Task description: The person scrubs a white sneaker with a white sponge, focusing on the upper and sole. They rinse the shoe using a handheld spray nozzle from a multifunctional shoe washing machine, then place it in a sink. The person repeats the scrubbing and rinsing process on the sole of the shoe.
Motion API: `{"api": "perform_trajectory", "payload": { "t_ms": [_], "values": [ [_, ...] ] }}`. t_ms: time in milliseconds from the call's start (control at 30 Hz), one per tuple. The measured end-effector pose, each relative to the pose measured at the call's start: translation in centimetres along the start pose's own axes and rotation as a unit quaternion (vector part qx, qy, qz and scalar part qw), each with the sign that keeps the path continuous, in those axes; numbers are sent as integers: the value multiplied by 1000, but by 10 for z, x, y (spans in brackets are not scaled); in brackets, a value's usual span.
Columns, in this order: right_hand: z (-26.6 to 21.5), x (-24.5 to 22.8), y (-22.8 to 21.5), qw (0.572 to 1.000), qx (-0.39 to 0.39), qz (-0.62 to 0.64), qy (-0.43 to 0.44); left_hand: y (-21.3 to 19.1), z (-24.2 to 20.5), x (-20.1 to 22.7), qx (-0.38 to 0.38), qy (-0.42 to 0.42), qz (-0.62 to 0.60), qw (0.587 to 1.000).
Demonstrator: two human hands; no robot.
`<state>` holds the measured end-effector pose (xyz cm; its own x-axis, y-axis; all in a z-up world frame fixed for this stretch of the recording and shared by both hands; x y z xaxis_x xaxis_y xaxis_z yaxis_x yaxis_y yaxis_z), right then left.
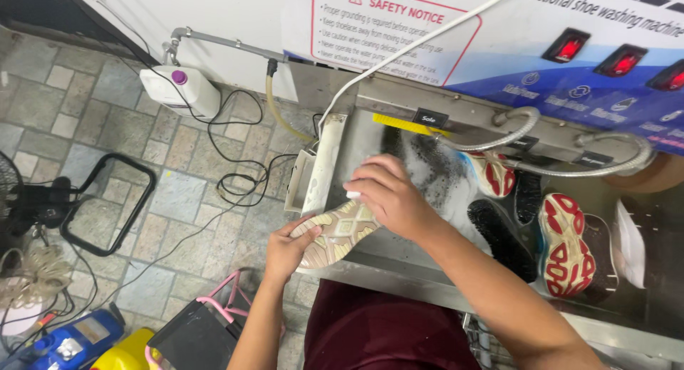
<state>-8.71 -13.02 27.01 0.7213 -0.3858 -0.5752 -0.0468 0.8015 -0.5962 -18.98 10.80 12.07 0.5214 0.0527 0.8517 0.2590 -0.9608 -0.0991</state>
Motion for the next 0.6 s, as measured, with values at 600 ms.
{"api": "perform_trajectory", "payload": {
  "t_ms": [600],
  "values": [
    [6, 102, 158, 994, 89, 10, 64, -3, -7, 0, -19, 0, -34, 999]
  ]
}}
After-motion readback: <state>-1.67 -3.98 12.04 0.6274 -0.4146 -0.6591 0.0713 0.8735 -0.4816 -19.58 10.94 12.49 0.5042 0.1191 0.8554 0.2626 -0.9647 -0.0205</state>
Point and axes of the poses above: each hand's wrist, its own z-axis towards the middle knuckle, its own y-axis out of the palm, x = y × z, the point moved 1 cm from there along z, towards the middle knuckle, and after that the axes turned 7 degrees about x, right-handed, at the moved point
